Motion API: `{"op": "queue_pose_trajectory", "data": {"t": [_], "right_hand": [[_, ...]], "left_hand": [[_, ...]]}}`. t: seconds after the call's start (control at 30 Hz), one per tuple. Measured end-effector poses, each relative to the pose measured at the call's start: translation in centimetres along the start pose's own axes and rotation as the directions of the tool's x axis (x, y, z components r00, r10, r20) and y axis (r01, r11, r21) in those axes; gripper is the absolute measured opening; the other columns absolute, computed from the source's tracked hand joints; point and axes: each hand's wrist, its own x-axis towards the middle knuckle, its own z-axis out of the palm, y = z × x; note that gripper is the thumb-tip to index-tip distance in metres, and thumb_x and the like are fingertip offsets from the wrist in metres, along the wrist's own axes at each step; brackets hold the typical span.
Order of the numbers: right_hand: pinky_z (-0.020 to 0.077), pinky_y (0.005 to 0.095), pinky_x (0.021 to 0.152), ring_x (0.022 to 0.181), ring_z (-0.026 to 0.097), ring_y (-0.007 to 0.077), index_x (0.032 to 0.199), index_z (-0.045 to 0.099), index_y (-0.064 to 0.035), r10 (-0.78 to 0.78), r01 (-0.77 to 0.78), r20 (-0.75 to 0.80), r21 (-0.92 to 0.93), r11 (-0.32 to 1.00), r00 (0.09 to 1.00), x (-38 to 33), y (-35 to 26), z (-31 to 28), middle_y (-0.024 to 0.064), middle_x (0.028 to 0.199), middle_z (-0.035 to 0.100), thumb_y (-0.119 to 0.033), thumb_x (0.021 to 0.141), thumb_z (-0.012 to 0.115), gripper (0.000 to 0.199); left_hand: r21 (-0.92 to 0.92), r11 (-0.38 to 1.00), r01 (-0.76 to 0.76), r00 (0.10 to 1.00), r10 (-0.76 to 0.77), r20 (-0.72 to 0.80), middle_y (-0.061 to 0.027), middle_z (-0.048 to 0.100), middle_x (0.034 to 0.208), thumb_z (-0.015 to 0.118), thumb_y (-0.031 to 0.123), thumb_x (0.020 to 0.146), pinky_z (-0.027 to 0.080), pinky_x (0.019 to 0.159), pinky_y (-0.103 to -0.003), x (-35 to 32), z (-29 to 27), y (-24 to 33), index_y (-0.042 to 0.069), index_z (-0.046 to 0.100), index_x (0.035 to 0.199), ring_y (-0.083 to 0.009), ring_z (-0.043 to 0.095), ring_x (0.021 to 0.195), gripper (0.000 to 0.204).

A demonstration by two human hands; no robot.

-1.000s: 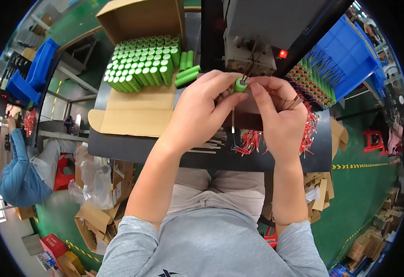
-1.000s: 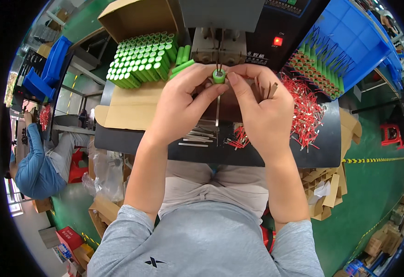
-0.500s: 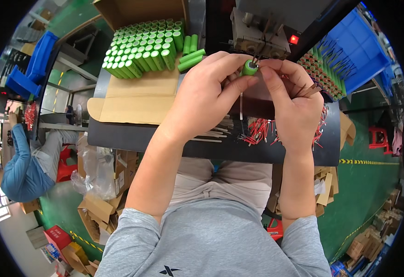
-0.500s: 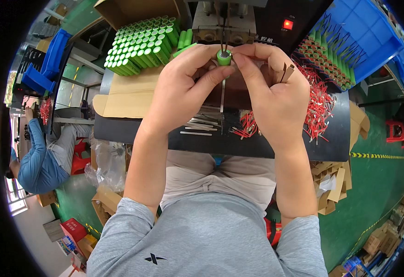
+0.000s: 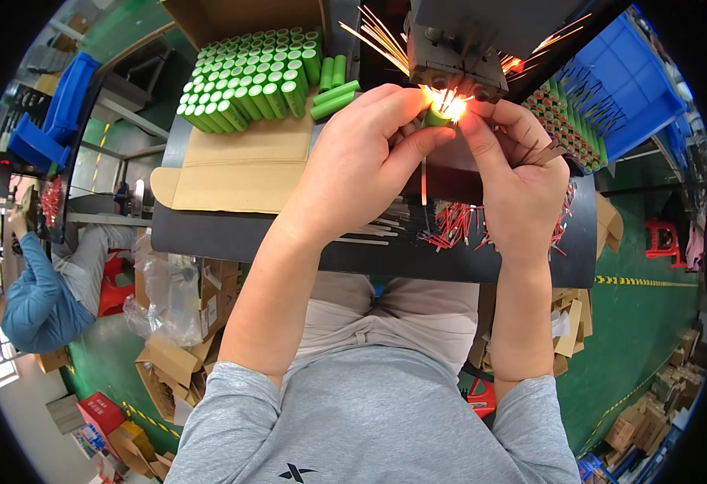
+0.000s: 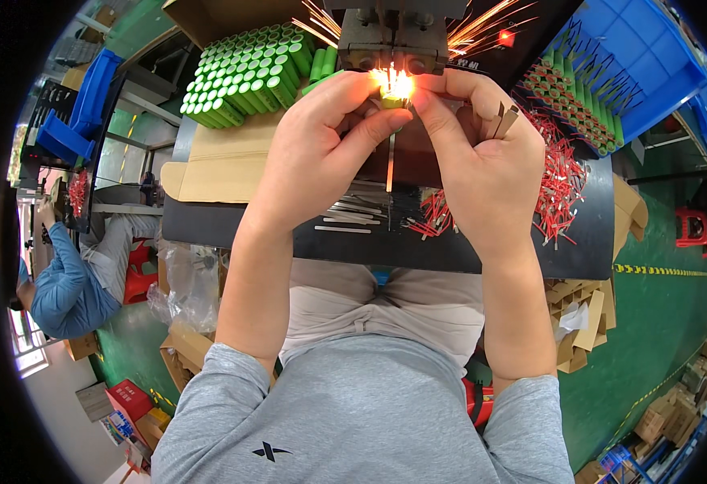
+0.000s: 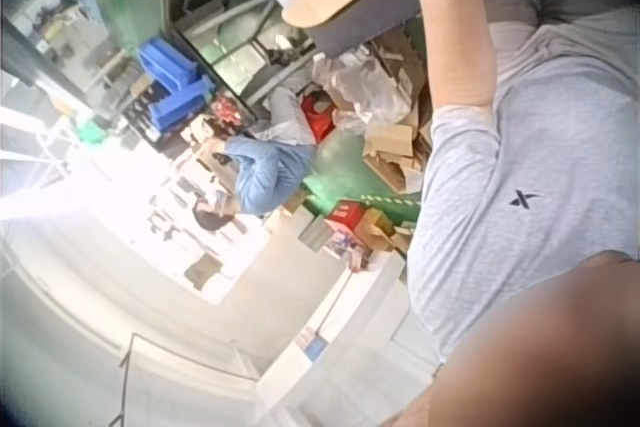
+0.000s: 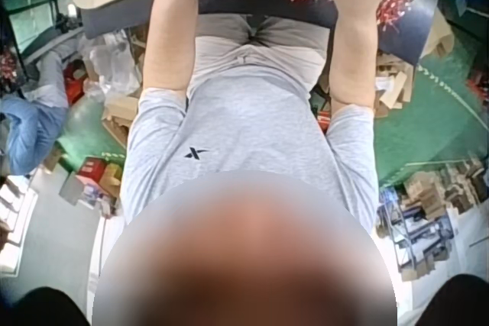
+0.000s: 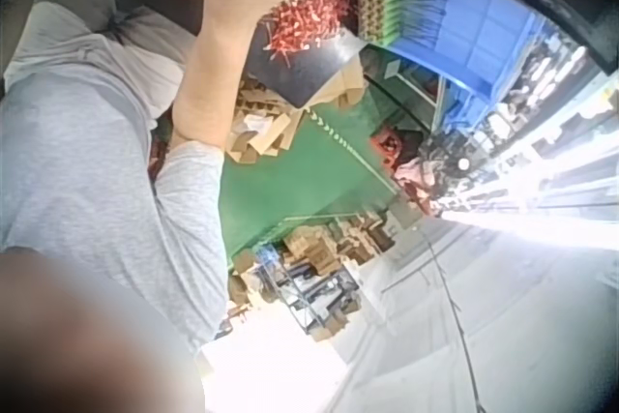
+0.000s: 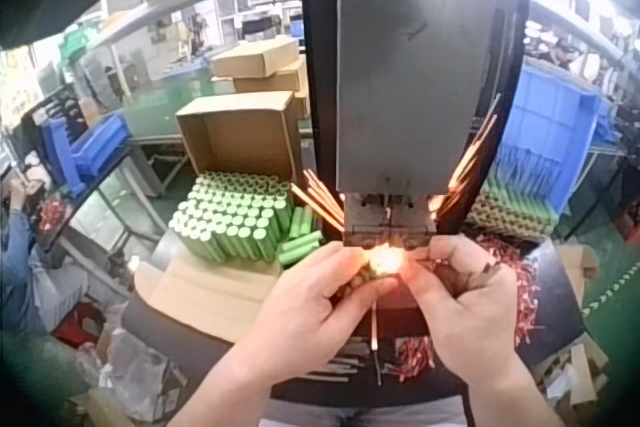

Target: Assembling individual battery cells into packs and using a spot-welding machine to secure connections.

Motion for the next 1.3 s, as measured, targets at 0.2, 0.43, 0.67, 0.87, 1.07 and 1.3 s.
{"op": "queue_pose_trajectory", "data": {"t": [0.2, 0.43, 0.67, 0.87, 1.07, 1.3], "right_hand": [[0.0452, 0.0177, 0.066, 0.072, 0.056, 0.0007, 0.110, 0.074, 0.0021, 0.007, -0.006, 0.025, -0.054, 0.999, 1.000, 0.0, 0.2, -0.2, -0.0026, 0.088, 0.071, -0.005, 0.099, 0.073, 0.013], [0.0553, 0.0225, 0.082, 0.089, 0.070, 0.0079, 0.111, 0.073, 0.0038, 0.043, -0.042, 0.040, -0.030, 0.999, 0.998, 0.0, -0.2, -0.6, 0.0054, 0.101, 0.078, -0.002, 0.098, 0.072, 0.015], [0.0426, 0.0179, 0.061, 0.067, 0.053, -0.0004, 0.110, 0.073, 0.0037, 0.066, -0.066, 0.043, -0.006, 0.998, 0.997, 0.0, -0.6, 0.1, -0.0039, 0.080, 0.067, -0.005, 0.099, 0.071, 0.013], [0.0485, 0.0203, 0.069, 0.075, 0.061, 0.0039, 0.111, 0.072, 0.0037, 0.096, -0.094, 0.061, -0.040, 0.995, 0.994, 0.1, -0.4, -0.5, 0.0001, 0.088, 0.071, -0.005, 0.100, 0.071, 0.014], [0.0562, 0.0227, 0.081, 0.086, 0.071, 0.0077, 0.112, 0.071, 0.0031, 0.121, -0.120, 0.067, -0.023, 0.993, 0.990, 0.0, -0.2, -0.5, 0.0046, 0.100, 0.077, -0.004, 0.099, 0.071, 0.014], [0.0518, 0.0196, 0.073, 0.083, 0.066, 0.0049, 0.111, 0.071, 0.0035, 0.028, -0.025, 0.108, -0.032, 0.999, 0.994, -0.5, -0.7, -1.0, 0.0029, 0.097, 0.075, -0.003, 0.099, 0.071, 0.014]], "left_hand": [[-0.127, 0.991, 0.030, 0.998, -0.037, -0.057, -0.0072, 0.064, 0.094, 0.074, 0.007, 0.094, 0.053, 0.072, -0.027, -0.1, 0.5, 0.2, -0.002, 0.069, 0.118, -0.0132, 0.063, 0.081, 0.026], [-0.137, 0.989, 0.063, 0.997, -0.068, -0.031, -0.0054, 0.064, 0.096, 0.073, 0.004, 0.095, 0.053, 0.071, -0.026, -0.1, 0.5, 0.4, -0.003, 0.069, 0.119, -0.0114, 0.064, 0.079, 0.025], [-0.198, 0.976, 0.086, 0.995, -0.094, -0.034, -0.0052, 0.063, 0.095, 0.074, 0.004, 0.094, 0.053, 0.070, -0.026, -0.3, 0.5, 0.5, -0.002, 0.068, 0.119, -0.0113, 0.064, 0.079, 0.026], [-0.162, 0.984, 0.070, 0.996, -0.076, -0.035, -0.0054, 0.062, 0.096, 0.074, 0.004, 0.094, 0.053, 0.071, -0.026, -0.2, 0.4, 0.6, -0.002, 0.068, 0.119, -0.0115, 0.064, 0.080, 0.026], [-0.191, 0.978, 0.084, 0.996, -0.089, -0.019, -0.0057, 0.062, 0.098, 0.073, 0.002, 0.095, 0.053, 0.073, -0.026, -0.2, 0.2, 0.8, -0.002, 0.068, 0.117, -0.0113, 0.063, 0.083, 0.023], [-0.189, 0.976, 0.109, 0.993, -0.097, 0.068, -0.0059, 0.064, 0.103, 0.070, -0.001, 0.096, 0.053, 0.077, -0.026, -0.5, -0.3, 1.4, -0.003, 0.068, 0.118, -0.0113, 0.063, 0.089, 0.023]]}}
